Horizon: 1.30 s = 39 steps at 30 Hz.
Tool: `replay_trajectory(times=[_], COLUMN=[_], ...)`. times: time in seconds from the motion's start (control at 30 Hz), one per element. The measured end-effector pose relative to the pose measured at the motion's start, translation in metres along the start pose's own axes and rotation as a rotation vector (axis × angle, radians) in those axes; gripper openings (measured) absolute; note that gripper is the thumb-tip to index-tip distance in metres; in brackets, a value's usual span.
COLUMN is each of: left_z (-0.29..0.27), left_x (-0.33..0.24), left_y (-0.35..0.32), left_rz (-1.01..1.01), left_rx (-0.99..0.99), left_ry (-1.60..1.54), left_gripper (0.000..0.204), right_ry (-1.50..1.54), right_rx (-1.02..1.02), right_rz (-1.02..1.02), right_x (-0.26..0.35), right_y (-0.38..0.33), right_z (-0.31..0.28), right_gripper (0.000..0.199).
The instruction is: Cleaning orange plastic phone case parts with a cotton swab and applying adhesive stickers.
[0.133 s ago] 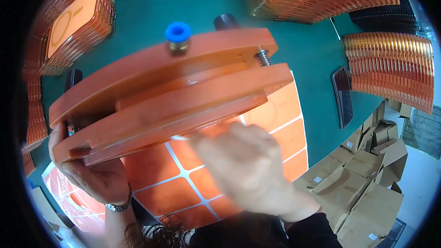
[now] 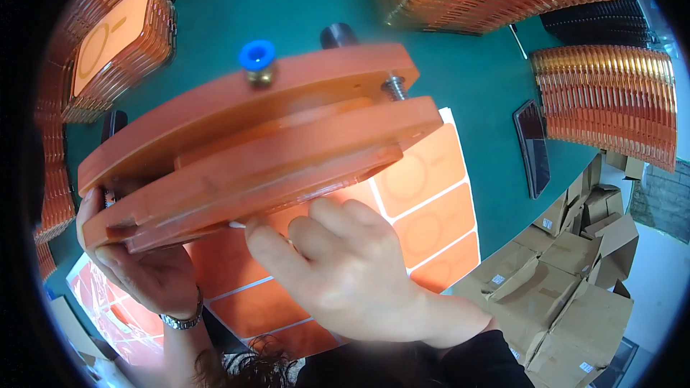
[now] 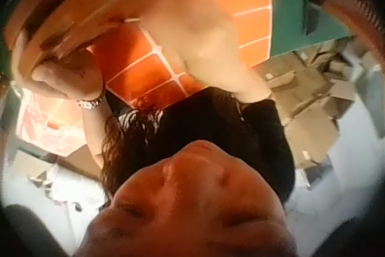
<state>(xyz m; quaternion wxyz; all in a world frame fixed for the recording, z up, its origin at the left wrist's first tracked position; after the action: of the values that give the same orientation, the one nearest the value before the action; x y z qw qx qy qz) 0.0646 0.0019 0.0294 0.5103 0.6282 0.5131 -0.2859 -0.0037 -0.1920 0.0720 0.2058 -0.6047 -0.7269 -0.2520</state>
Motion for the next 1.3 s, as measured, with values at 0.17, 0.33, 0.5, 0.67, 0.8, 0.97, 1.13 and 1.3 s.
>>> replay_trajectory(times=[0.17,0.33,0.5,0.67,0.8,0.97,1.13,1.3], left_z=[-0.006,0.001,0.001,0.004,0.006,0.007,0.006,0.006], left_x=[0.002,-0.002,0.002,0.006,0.008,0.006,0.008,0.007], left_y=[-0.006,-0.004,-0.002,0.005,0.005,0.005,0.004,0.004], left_rz=[-0.075,0.009,-0.023,-0.092,-0.177,-0.139,-0.106,-0.067], left_rx=[-0.081,0.016,0.027,-0.133,-0.132,-0.114,-0.089,-0.029], left_ry=[-0.049,-0.062,-0.083,-0.260,-0.313,-0.291,-0.296,-0.283], left_gripper=[0.054,0.058,0.059,0.054,0.053,0.052,0.050,0.049], right_ry=[-0.031,-0.194,0.147,1.199,1.723,1.717,1.733,1.744], right_rx=[-0.025,-0.141,-0.136,-0.247,-0.365,-0.329,-0.303,-0.294], right_rz=[0.104,0.273,0.560,0.374,0.574,0.584,0.587,0.588], right_x=[-0.032,-0.052,-0.060,-0.063,-0.073,-0.069,-0.068,-0.066], right_y=[-0.017,-0.036,-0.039,-0.050,-0.057,-0.056,-0.055,-0.053], right_z=[-0.016,-0.045,-0.042,-0.029,-0.019,-0.018,-0.015,-0.012], right_gripper=[0.013,0.017,0.006,0.016,0.011,0.014,0.016,0.017])
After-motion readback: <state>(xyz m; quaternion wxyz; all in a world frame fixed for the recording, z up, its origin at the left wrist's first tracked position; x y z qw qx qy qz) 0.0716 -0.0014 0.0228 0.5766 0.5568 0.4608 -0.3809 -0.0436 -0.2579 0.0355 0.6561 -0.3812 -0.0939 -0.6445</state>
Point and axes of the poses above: each hand's wrist, its own y-axis towards the middle knuckle, its own z-axis out of the palm, x = y × z, the point moved 6 cm from there along y, towards the middle knuckle, and after that the axes turned 6 degrees about y, right-handed, at the moved point
